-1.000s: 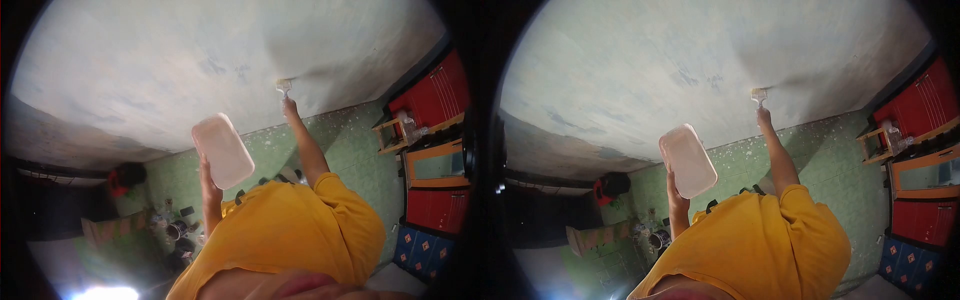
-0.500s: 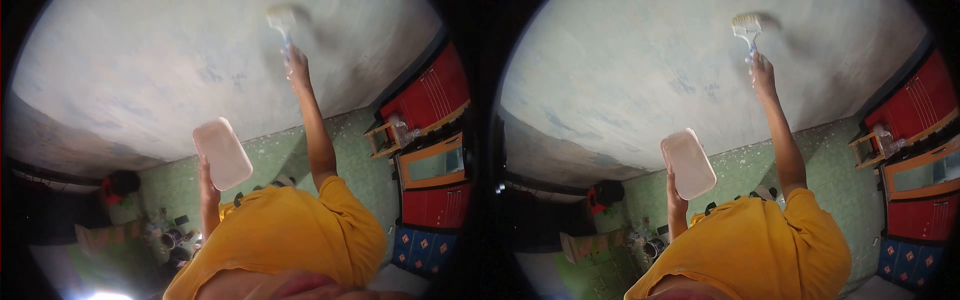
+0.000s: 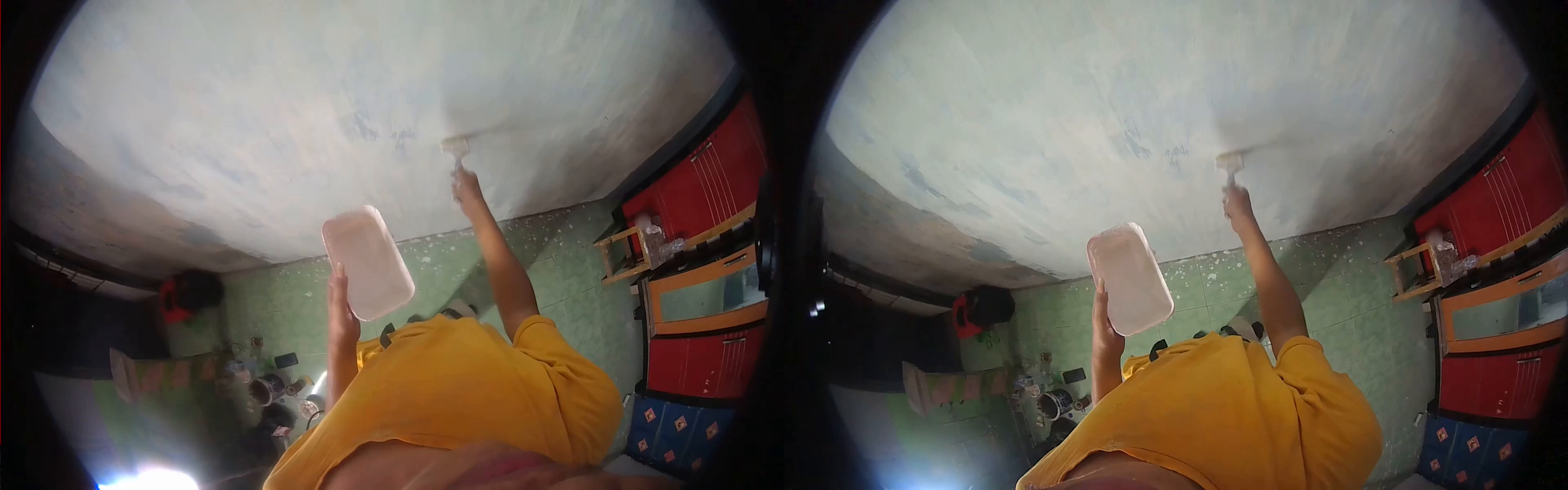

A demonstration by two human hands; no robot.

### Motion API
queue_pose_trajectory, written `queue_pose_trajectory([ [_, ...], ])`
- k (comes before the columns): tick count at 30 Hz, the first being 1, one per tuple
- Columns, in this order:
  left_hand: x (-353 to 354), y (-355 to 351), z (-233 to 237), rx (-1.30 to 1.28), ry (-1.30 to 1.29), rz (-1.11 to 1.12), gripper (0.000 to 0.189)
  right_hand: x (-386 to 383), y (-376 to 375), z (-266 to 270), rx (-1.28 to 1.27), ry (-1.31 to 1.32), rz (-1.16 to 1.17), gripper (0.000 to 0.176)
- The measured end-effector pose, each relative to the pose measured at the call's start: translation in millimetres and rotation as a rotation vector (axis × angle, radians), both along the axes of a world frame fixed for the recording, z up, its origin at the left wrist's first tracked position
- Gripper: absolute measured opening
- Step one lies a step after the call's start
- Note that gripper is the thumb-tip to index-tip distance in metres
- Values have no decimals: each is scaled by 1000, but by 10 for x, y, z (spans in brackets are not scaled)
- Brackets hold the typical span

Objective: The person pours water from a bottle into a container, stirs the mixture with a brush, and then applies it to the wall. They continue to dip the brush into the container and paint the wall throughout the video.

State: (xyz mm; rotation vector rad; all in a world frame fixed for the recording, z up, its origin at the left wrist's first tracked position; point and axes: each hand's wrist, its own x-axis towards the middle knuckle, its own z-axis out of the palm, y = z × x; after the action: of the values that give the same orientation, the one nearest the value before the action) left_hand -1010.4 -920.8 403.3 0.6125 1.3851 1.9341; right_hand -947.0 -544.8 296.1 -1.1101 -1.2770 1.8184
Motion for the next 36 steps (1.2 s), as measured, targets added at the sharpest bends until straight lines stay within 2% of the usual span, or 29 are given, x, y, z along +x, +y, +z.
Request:
queue_pose_trajectory([
  [2,-46,12,-10,-4,-30,-4,57,-110,76,533,87,65,33,41],
  [4,-19,27,43,-8,-98,-9,57,-150,-40,1342,194,133,-14,39],
  [5,261,-14,157,-5,-58,-2,57,164,-156,1837,225,181,11,39],
  [7,156,-35,35,-9,-28,3,57,148,-339,2359,301,217,15,40],
  [9,134,28,94,11,-47,7,57,106,-416,2654,405,242,-15,41],
  [11,151,20,79,15,-36,20,57,13,-340,2501,414,287,1,42],
  [12,513,-55,194,18,15,39,57,325,-349,2551,425,345,12,43],
  [14,436,-62,122,12,-5,52,56,42,-164,1910,421,173,-41,44],
  [15,385,-35,96,14,-42,59,56,-151,80,1266,616,82,-109,39],
  [18,406,-12,120,14,-72,78,54,-92,-178,518,237,95,20,36],
  [19,727,-39,258,14,-48,92,54,188,-236,483,180,111,46,37],
  [22,698,76,348,10,55,205,50,215,-301,162,41,71,93,34],
  [25,638,128,254,48,-29,161,49,402,-339,174,174,18,131,31],
  [26,1028,112,359,22,35,199,51,805,-391,324,155,25,149,28],
  [29,1038,259,483,-60,108,240,57,1211,-637,879,266,51,200,30],
  [32,1087,408,511,-121,129,241,66,1692,-947,1361,311,174,83,36],
  [33,1467,415,539,-138,193,277,69,2153,-1073,1510,294,224,30,38],
  [36,1632,703,485,-155,186,316,73,2501,-1117,1638,198,451,-55,38],
])
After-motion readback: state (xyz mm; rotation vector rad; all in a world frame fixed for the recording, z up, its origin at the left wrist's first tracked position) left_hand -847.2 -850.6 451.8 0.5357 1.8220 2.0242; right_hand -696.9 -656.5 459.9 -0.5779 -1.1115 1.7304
